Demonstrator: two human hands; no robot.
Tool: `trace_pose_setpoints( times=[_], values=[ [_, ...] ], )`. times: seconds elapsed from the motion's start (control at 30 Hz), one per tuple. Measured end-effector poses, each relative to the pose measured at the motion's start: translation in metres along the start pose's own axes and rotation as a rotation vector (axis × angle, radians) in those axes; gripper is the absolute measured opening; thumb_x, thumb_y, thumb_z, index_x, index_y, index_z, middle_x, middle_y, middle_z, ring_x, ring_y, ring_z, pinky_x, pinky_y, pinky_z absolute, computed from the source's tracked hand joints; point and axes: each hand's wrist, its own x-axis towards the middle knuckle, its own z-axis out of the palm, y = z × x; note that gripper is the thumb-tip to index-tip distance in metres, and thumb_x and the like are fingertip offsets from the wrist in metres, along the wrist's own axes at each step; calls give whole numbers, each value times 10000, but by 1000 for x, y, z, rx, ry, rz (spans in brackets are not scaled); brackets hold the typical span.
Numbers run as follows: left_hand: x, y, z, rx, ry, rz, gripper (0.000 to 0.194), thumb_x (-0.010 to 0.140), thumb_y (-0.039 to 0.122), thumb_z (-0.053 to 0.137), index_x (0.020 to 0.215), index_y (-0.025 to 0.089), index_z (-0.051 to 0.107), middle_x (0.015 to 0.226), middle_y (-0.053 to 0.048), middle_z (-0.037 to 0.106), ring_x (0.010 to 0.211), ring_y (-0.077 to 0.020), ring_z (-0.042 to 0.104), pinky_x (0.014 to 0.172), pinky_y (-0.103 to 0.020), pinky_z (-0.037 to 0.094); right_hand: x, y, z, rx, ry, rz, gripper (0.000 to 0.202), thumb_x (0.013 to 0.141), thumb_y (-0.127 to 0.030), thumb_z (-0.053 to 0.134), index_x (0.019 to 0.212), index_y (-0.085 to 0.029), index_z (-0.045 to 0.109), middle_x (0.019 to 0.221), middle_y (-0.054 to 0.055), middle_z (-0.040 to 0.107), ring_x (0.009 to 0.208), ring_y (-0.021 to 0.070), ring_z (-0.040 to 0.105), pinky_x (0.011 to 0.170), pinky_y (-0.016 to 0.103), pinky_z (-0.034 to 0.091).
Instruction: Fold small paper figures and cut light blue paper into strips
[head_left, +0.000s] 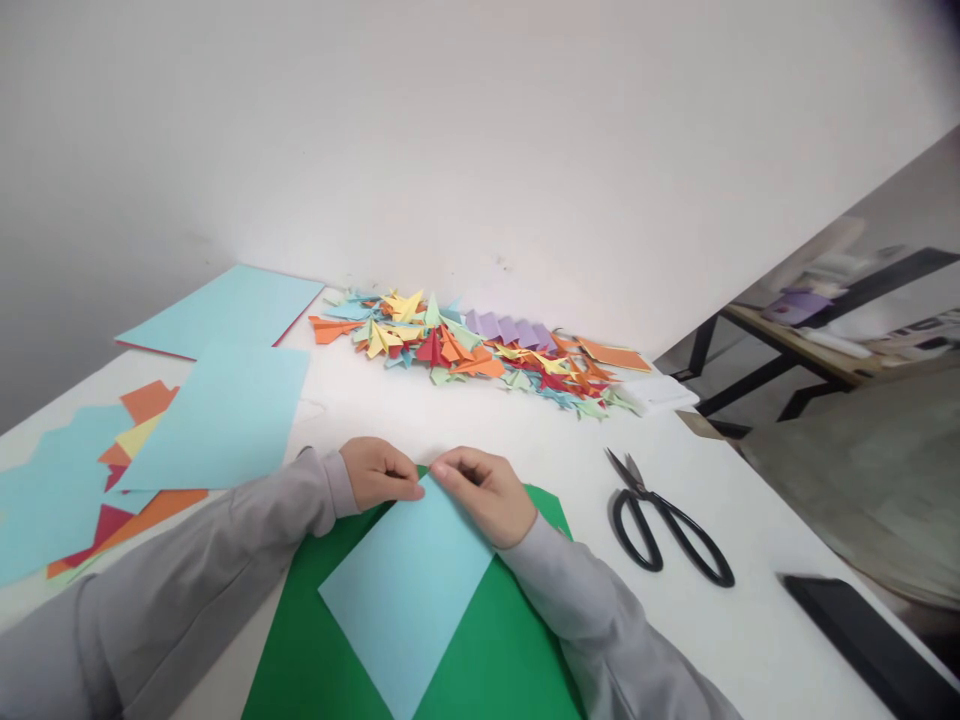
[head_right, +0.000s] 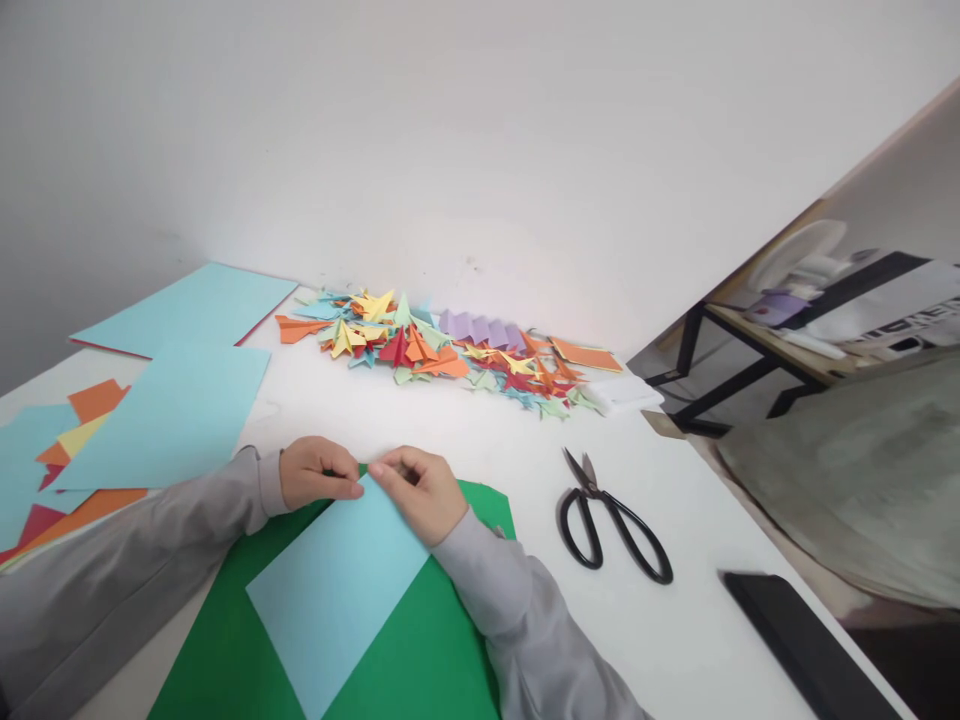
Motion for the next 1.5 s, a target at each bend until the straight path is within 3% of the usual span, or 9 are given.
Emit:
trace_pose_setpoints(
  times=[0.13, 0.3, 0.57, 0.7, 0.77, 0.87, 1.07, 1.33, 1.5],
  values=[
    [-1, 1, 7, 69, -6, 91, 389, 742, 392, 458, 453, 144, 378, 459, 55, 256, 471, -63, 279, 478, -224, 222, -8, -3, 12, -201, 21, -125, 286, 742, -409, 531, 623, -151, 565, 505, -33, 458, 490, 87, 373, 482, 224, 304],
    [-2, 8, 4, -258, -61, 67, 310, 695, 323, 508, 459, 137, 432, 462, 53, 308, 472, -63, 292, 465, -222, 231, -9, -8, 6, -146, 124, -89, 323, 732, -426, 527, 541, -170, 474, 451, -67, 336, 444, 70, 291, 424, 208, 249],
    [2, 1, -19, -558, 115, -132, 223, 569, 287, 580, 434, 110, 563, 364, -13, 492, 332, -85, 409, 364, -217, 280, 16, 19, -44, 92, 540, 14, 397, 616, -496, 627, 467, -186, 427, 364, -101, 271, 348, 45, 209, 354, 218, 139],
    [2, 0, -28, -737, 246, -134, 196, 551, 290, 604, 471, 112, 587, 345, -18, 513, 297, -101, 434, 316, -205, 303, 22, 25, -52, 364, 775, 66, 428, 545, -480, 690, 464, -200, 377, 323, -120, 265, 295, 36, 202, 309, 207, 128],
    [0, 3, -26, -810, 190, -121, 200, 570, 290, 620, 486, 111, 594, 356, -22, 524, 296, -112, 448, 300, -209, 322, 22, 20, -51, 478, 836, 75, 430, 527, -484, 703, 481, -203, 380, 311, -122, 286, 277, 40, 223, 290, 200, 133],
    [-5, 12, -14, -866, -86, -147, 197, 619, 276, 637, 575, 85, 647, 469, -70, 596, 387, -147, 539, 343, -236, 407, 20, 10, -45, 609, 794, 43, 411, 529, -478, 710, 515, -200, 407, 348, -103, 385, 300, 57, 331, 297, 198, 233],
    [-7, 16, 18, -1039, -224, -221, 352, 575, 278, 737, 871, 104, 658, 957, -145, 651, 858, -259, 629, 729, -380, 514, 7, -8, -23, 747, 619, 17, 347, 589, -455, 692, 599, -192, 466, 470, -68, 505, 401, 78, 460, 384, 214, 387],
    [4, 17, 16, -1173, 187, -202, 434, 609, 243, 714, 1008, 151, 570, 987, -106, 648, 815, -252, 638, 734, -448, 517, 0, -1, -14, 270, 581, -98, 335, 668, -449, 639, 542, -175, 493, 442, -55, 508, 390, 84, 480, 401, 214, 382],
    [10, 16, 4, -1069, 291, -274, 357, 594, 264, 723, 866, 84, 579, 788, -132, 672, 682, -266, 641, 495, -403, 550, 2, 5, -16, 60, 596, -110, 365, 704, -482, 584, 526, -178, 487, 442, -32, 537, 379, 80, 433, 402, 214, 344]
  ],
)
